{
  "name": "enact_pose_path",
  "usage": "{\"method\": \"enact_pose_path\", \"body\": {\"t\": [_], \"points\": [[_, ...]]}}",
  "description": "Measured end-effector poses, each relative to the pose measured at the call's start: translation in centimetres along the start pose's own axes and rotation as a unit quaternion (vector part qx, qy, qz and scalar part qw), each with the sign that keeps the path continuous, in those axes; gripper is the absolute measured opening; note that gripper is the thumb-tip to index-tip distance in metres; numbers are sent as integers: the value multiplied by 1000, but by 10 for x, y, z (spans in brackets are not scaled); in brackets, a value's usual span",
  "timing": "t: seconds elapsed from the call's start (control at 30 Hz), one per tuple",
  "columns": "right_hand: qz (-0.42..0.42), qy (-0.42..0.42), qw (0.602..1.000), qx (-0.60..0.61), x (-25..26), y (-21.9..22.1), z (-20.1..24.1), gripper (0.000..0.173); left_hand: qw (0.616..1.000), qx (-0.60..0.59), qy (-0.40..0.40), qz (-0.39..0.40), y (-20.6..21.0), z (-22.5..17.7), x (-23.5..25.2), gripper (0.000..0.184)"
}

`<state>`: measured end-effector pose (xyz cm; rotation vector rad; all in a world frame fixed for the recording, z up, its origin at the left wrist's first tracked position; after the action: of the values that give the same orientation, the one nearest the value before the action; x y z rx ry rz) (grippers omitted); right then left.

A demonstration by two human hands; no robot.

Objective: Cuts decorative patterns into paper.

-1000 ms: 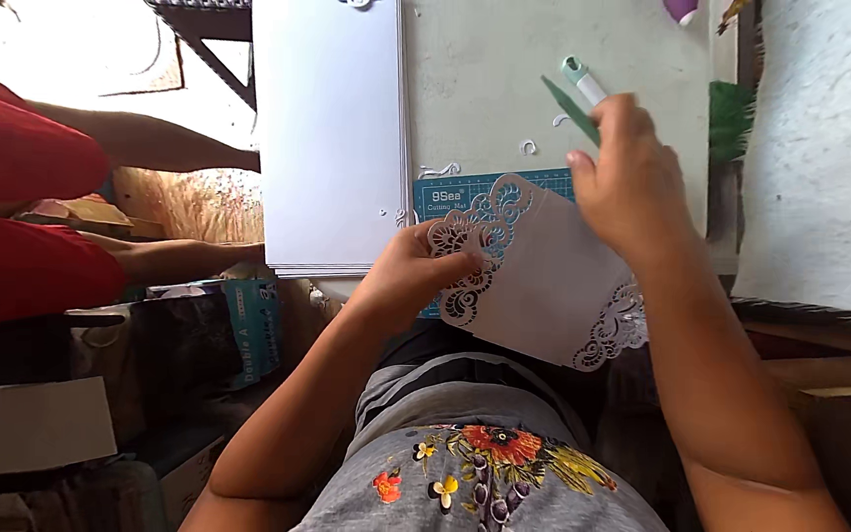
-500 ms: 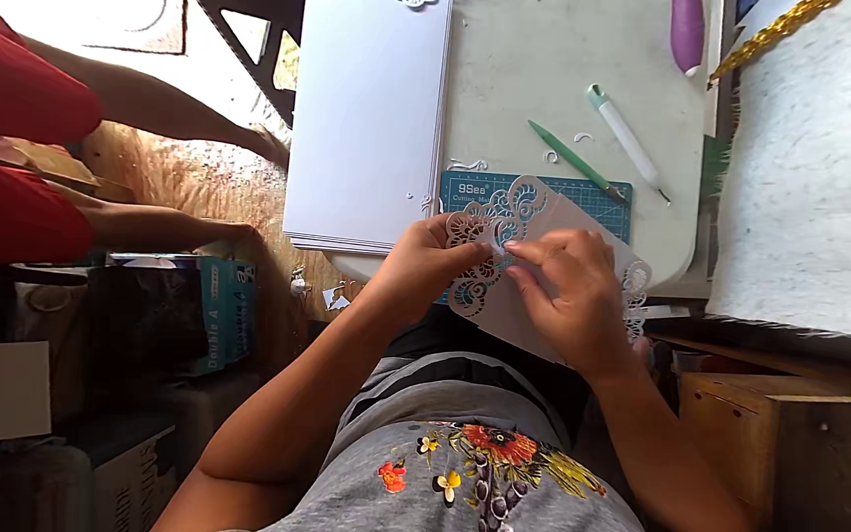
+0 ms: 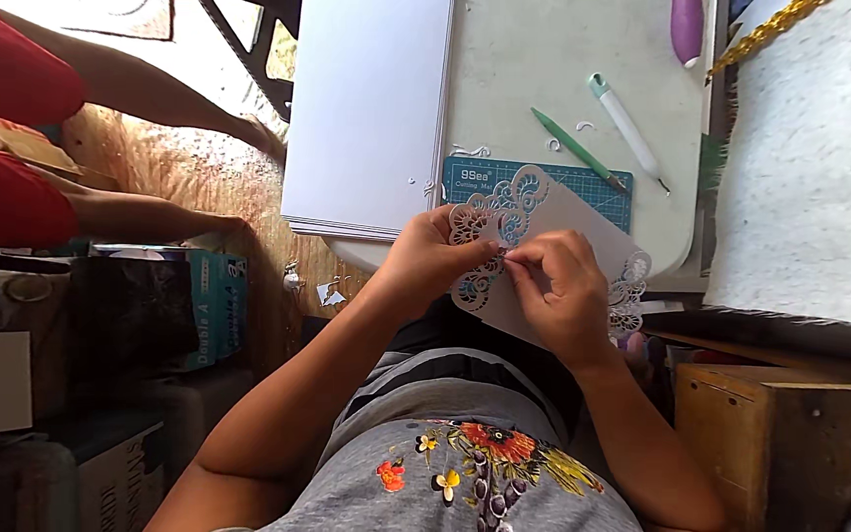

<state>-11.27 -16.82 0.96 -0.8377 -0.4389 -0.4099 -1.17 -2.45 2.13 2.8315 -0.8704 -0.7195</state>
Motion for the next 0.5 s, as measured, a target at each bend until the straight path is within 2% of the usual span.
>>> {"method": "enact_pose_path", "body": {"t": [0.1, 0.27, 0.5], "points": [[12, 6, 1000, 24, -1, 1, -1, 9, 1000, 14, 6, -12, 0, 1, 1, 22], [16, 91, 991, 94, 2, -7, -1, 10, 1000, 14, 12, -2, 1, 1, 2, 21], [61, 138, 984, 90, 7, -11, -3, 11, 1000, 23, 16, 10, 2, -1, 1, 22]]}}
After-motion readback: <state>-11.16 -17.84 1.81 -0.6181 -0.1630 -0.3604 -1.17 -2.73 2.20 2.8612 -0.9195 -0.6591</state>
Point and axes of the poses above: each hand's wrist, its own x-axis towards the middle knuckle, its own y-axis out of the palm, z = x × y, the point moved 2 cm from there along x, towards the middle knuckle, and after that the axes turned 4 degrees about -z, right-handed, at the moved point
